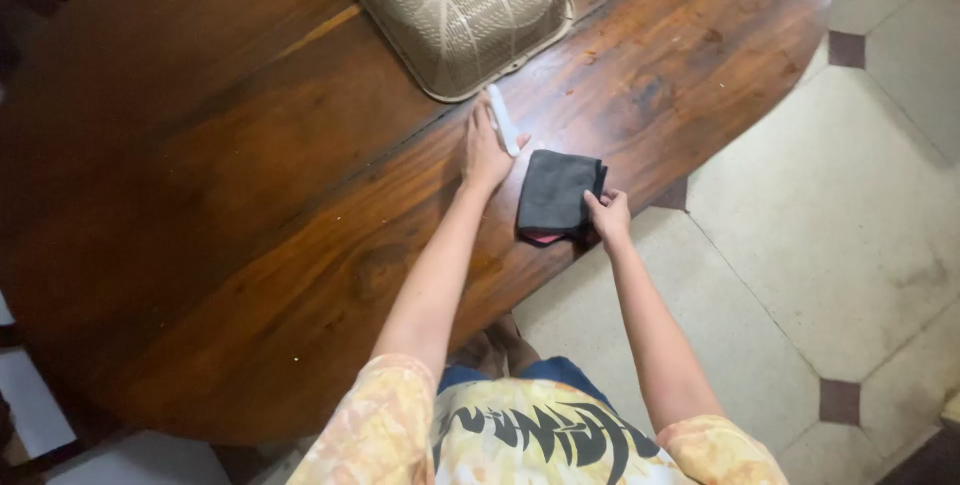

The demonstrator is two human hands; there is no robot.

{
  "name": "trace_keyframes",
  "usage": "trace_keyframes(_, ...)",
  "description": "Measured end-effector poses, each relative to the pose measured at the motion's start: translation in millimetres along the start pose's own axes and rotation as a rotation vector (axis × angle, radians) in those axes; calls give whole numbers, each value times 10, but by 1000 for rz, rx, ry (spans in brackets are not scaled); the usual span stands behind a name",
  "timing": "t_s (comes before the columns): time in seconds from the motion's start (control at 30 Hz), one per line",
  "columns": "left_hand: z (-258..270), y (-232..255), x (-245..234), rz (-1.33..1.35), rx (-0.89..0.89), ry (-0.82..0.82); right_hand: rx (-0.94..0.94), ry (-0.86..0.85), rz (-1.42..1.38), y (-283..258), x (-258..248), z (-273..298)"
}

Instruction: Spray cleaner onto a wooden table and wipe it down with a cloth.

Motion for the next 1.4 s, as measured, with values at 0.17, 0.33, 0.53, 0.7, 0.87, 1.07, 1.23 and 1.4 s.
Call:
trace_keyframes(0.17,242,-60,-153,-29,120,59,83,-251,-172,-582,12,158)
trace_keyframes(0.33,1064,207,-1118,113,109,136,-17,-287,-224,-1508,-248,597)
trace_keyframes(0.53,2203,-160,-2144,124,-219,268,-361,-508,-393,-2379,-45,1062)
trace_keyframes(0.7,3143,-805,-2860,-8,-444,745,-494,-682,-394,-2737,437,1362)
trace_keyframes(0.87,3499,-832,-3347,-98,-536,930,-532,-827,-329,-3006,899,1686)
trace_keyframes(1.07,3618,-1251,-3550,-126,-570,989,-575,-949,-283,-3184,1249,1990)
trace_keyframes(1.23,3576,-1229,-3679,-182,-583,1013,-548,-990,-282,-3288,1296,2149)
trace_keyframes(1.4,3491,-1154,-3898,-86,-567,1014,-606,-1008,-299,-3301,1484,2131)
Point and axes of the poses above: each hand's wrist, its own z-axis away from the middle knuckle, its own x-axis out of the palm, y = z × x, the point moved 3 cm from there along -z, towards the middle knuckle, and after that the axes turned 11 degrees about z, right-handed, at the moved point
